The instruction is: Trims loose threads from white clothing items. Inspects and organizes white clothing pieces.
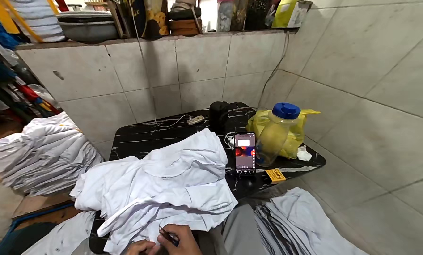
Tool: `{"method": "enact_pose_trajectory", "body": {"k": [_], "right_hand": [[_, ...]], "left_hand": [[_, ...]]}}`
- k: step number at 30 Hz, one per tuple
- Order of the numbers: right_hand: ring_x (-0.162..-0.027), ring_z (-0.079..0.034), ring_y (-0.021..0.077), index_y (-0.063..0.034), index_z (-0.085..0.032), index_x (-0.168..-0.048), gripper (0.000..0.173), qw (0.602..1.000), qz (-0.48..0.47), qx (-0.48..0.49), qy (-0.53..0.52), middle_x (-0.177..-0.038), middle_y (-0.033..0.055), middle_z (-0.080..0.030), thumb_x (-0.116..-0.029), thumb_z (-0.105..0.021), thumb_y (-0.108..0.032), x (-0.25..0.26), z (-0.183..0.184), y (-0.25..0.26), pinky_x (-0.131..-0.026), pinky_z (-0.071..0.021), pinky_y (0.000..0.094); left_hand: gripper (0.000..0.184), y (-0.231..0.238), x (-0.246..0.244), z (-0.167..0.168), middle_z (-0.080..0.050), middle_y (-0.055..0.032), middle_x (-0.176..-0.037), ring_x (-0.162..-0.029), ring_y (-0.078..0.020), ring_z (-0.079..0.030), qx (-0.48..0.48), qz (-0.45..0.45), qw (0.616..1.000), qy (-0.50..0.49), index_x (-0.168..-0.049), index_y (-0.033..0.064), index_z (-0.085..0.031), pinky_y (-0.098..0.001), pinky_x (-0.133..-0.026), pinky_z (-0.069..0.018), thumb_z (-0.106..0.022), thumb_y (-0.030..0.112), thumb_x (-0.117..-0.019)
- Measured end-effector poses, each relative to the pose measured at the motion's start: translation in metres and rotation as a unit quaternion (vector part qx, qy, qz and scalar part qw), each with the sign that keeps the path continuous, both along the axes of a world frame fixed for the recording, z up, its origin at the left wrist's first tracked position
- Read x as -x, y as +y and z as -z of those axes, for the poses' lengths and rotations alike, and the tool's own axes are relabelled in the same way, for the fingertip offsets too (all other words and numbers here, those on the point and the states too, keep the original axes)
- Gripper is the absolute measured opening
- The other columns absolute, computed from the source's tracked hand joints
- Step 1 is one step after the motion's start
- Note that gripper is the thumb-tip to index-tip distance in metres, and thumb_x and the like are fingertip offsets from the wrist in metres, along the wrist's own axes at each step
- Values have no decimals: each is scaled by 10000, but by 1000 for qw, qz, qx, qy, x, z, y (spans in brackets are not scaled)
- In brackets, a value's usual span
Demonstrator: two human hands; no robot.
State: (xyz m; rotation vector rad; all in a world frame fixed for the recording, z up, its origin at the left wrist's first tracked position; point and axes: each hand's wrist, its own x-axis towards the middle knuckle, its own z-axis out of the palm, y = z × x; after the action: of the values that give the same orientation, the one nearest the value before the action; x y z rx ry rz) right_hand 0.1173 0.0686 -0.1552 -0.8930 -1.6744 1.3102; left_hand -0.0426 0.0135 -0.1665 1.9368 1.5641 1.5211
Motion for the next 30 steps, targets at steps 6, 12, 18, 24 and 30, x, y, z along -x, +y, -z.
{"method": "enact_pose_trajectory", "body": {"k": [6,12,18,24,30], "right_hand": [[-767,-687,187,95,-711,-1024,200,1000,2,-5,8,-878,182,-726,-995,-627,-84,2,-2,-4,-737,-558,352],[-773,-688,220,80,-724,-1021,195,1000,10,-6,-23,-871,191,-719,-984,-621,-81,2,-2,-4,-749,-555,393],[-721,-631,164,71,-721,-985,238,1000,12,8,-5,-818,152,-690,-1011,-612,-139,1,-2,-1,-702,-516,346],[-741,-634,127,72,-718,-985,246,1000,10,24,13,-838,134,-696,-1015,-605,-145,0,-1,1,-721,-522,317],[-722,-627,150,76,-707,-989,254,999,4,32,1,-817,141,-683,-1027,-586,-144,1,0,1,-713,-520,340]], "left_hand": [[250,0,-9,4,-692,-229,-974,-918,-226,-674,-5,-54,997,49,-1019,-98,-688,-307,-883,-557,-741,116,-899],[135,-3,-15,8,-728,-166,-887,-873,-217,-707,-50,-101,987,113,-926,-22,-777,-284,-851,-573,-675,60,-953],[169,0,-8,-3,-701,-148,-860,-848,-179,-678,-30,-45,996,70,-896,-26,-727,-264,-829,-558,-623,73,-986],[167,-1,-6,0,-722,-182,-887,-858,-181,-706,-22,-30,999,33,-952,-84,-727,-275,-864,-576,-705,81,-951],[206,1,0,1,-725,-184,-921,-894,-219,-695,7,-24,998,63,-1001,-53,-753,-319,-892,-561,-734,141,-937]]}}
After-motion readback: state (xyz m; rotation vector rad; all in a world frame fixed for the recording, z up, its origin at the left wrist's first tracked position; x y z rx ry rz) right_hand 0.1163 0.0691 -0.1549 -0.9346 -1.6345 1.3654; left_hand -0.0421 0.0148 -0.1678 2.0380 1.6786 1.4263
